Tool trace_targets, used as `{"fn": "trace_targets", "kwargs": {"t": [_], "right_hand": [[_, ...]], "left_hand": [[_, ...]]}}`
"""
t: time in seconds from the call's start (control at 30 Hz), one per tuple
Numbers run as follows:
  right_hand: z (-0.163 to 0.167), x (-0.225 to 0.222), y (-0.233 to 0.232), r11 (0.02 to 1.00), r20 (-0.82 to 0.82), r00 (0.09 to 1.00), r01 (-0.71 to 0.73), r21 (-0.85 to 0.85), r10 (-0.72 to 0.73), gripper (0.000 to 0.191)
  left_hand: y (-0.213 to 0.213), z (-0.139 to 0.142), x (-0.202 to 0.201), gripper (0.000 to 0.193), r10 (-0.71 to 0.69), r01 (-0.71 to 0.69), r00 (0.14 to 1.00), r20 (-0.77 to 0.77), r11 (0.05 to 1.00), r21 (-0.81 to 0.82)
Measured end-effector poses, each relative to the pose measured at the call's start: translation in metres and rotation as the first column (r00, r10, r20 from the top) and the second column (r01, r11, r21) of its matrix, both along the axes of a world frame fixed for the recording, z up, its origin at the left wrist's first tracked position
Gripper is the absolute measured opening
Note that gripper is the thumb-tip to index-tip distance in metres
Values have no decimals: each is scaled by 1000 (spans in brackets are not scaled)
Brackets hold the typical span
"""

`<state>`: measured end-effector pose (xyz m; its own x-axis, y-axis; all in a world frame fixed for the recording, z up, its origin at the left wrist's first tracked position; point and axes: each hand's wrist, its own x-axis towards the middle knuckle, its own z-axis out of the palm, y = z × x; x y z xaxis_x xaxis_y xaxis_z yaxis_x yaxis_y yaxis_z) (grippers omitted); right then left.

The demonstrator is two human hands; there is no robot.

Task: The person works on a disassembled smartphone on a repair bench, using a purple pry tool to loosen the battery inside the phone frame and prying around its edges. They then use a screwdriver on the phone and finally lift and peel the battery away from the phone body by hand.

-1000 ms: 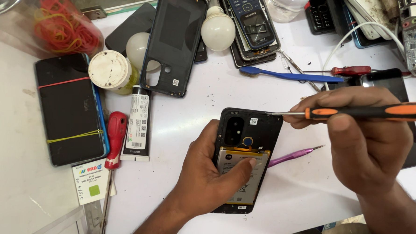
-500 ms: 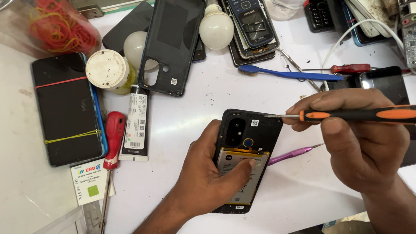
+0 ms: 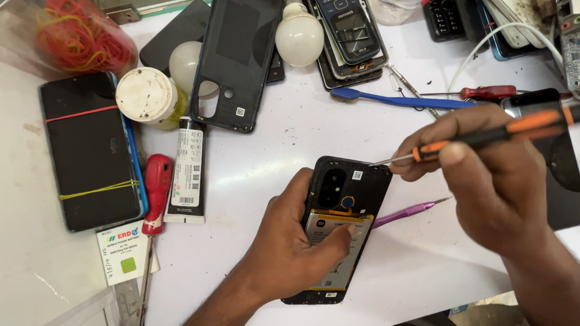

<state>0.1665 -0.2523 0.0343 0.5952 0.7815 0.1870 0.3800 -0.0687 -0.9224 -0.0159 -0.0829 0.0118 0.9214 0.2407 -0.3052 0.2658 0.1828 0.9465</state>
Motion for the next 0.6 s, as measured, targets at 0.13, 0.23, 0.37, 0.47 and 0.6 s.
{"fn": "trace_targets", "kwargs": {"t": [0.13, 0.23, 0.37, 0.47, 0.6], "right_hand": [[-1, 5, 2, 993, -187, 981, -22, 117, 43, 29], [0, 1, 2, 972, -292, 956, 42, 231, 28, 28], [4, -17, -6, 970, -181, 980, 118, 212, -80, 27], [2, -32, -10, 970, -134, 990, 83, 230, -53, 20], [5, -43, -16, 981, -143, 986, 114, 156, -92, 20]], "left_hand": [[0, -3, 0, 37, 27, -29, 994, 109, 999, 23], [0, -6, -1, 44, 129, -112, 976, 178, 989, -98], [7, -10, 0, 52, 211, -165, 964, 160, 951, -260], [8, -11, 0, 55, 253, -178, 956, 149, 903, -392], [9, -10, 1, 54, 268, -169, 954, 133, 851, -497]]}}
